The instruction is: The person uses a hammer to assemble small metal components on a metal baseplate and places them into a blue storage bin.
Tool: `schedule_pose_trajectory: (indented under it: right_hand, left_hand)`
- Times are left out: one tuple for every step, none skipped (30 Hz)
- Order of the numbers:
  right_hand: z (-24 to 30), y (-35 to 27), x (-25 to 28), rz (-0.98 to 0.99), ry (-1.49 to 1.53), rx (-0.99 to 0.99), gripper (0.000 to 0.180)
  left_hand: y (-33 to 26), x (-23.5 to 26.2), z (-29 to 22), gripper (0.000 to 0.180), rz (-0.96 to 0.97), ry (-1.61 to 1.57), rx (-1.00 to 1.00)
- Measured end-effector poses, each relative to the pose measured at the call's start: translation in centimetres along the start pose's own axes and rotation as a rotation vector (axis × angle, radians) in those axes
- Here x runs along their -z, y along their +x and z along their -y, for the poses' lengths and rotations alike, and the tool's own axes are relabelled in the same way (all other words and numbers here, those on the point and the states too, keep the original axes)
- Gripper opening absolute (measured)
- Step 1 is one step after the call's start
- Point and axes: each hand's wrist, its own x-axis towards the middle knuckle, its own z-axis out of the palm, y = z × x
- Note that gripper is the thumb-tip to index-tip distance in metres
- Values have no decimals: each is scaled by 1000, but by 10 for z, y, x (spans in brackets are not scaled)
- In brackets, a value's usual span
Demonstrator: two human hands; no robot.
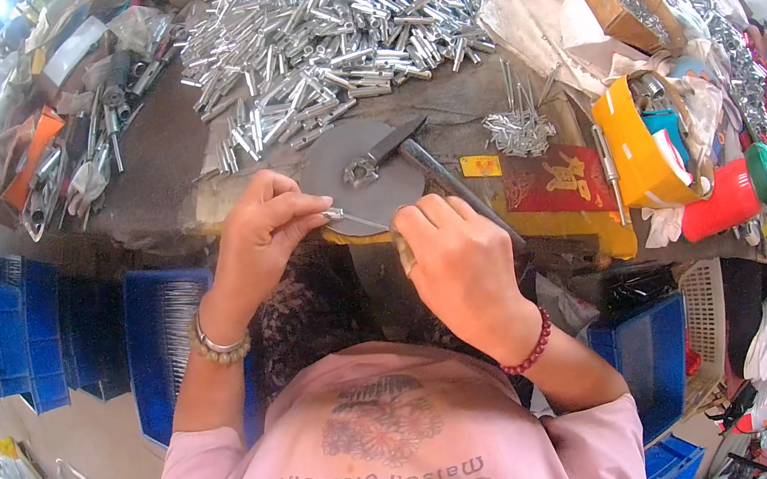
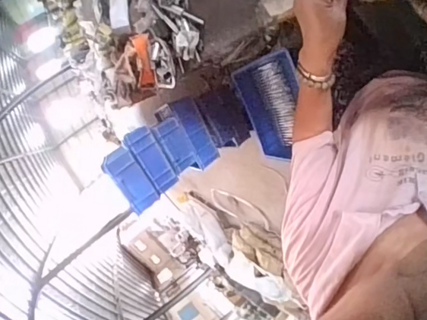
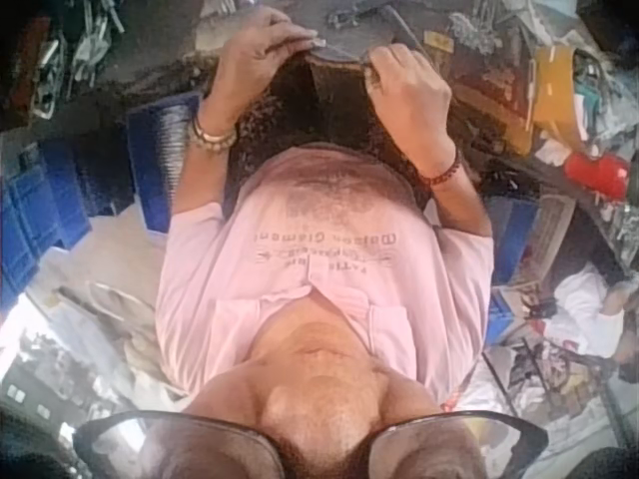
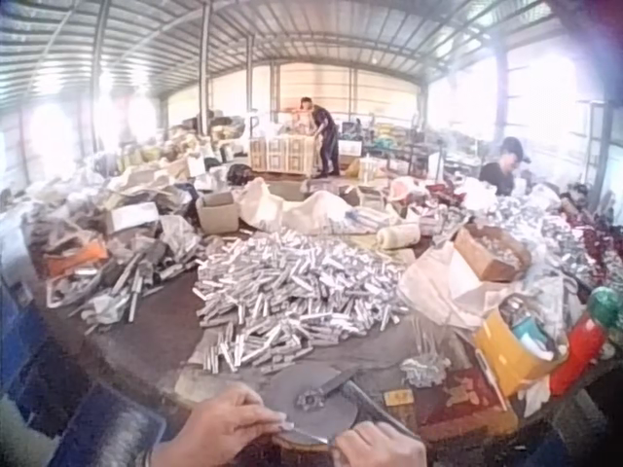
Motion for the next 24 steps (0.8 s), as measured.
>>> schedule_pose_trajectory:
  right_hand:
    - [4, -1, 0, 0, 58, -35, 16]
    - [6, -2, 0, 1, 116, -70, 16]
    - [7, -5, -1, 58, 247, -138, 17]
    - [8, -7, 0, 59, 250, -139, 17]
    - [10, -8, 0, 165, 395, -223, 18]
    - [11, -9, 1, 271, 542, -307, 20]
    - [10, -9, 2, 375, 600, -350, 22]
    - [12, -10, 1, 376, 602, -353, 22]
    - [15, -11, -1, 438, 772, -456, 22]
    - [17, -13, -2, 499, 941, -560, 22]
    - [18, -14, -2, 503, 941, -562, 22]
    - [21, -13, -1, 531, 1046, -625, 23]
    - [22, -13, -1, 558, 1151, -688, 24]
    - [23, -13, -2, 564, 1151, -686, 24]
    - [25, -14, -3, 574, 1150, -679, 24]
    - [27, -14, -5, 585, 1148, -671, 24]
    - [29, -14, -7, 593, 1149, -666, 24]
    - [31, -15, -11, 587, 1162, -654, 25]
    - [34, -15, -15, 585, 1176, -639, 26]
    - [37, -17, -18, 607, 1178, -623, 26]
    - [39, -18, -23, 555, 1100, -562, 28]
    - [42, -19, -28, 507, 1028, -491, 29]
    - [42, -20, -31, 477, 945, -432, 32]
    - [38, -22, -34, 447, 870, -366, 35]
  left_hand:
    - [-1, 0, 0, 25, 2, -1, 3]
    - [-2, 0, -1, 27, 4, -1, 6]
    - [-3, -2, -4, 27, 5, 1, 9]
    - [-5, -7, -10, 29, -107, 4, -14]
    - [-8, -11, -15, 30, -219, 8, -37]
    - [-15, -14, -20, 30, -217, 13, -34]
    - [-22, -19, -23, 32, -246, -50, 69]
    - [-29, -23, -25, 33, -274, -113, 173]
    - [-35, -26, -28, 37, -226, -261, 296]
    - [-38, -28, -31, 37, -228, -262, 301]
    - [-39, -31, -37, 41, -199, -401, 437]
    - [-39, -30, -41, 45, -171, -537, 573]
    - [-41, -32, -35, 51, -138, -586, 562]
    - [-40, -33, -34, 51, -143, -586, 565]
    - [-40, -33, -34, 53, -138, -722, 594]
    - [-40, -34, -34, 56, -134, -859, 620]
    - [-41, -32, -34, 56, -143, -857, 622]
    - [-43, -31, -34, 58, -171, -888, 630]
    - [-46, -29, -35, 61, -203, -918, 636]
    - [-48, -28, -35, 61, -229, -911, 641]
    - [-50, -26, -35, 63, -244, -924, 638]
    - [-52, -23, -34, 65, -270, -932, 634]
    - [-53, -20, -34, 66, -298, -924, 634]
    - [-59, -15, -27, 64, -290, -925, 617]
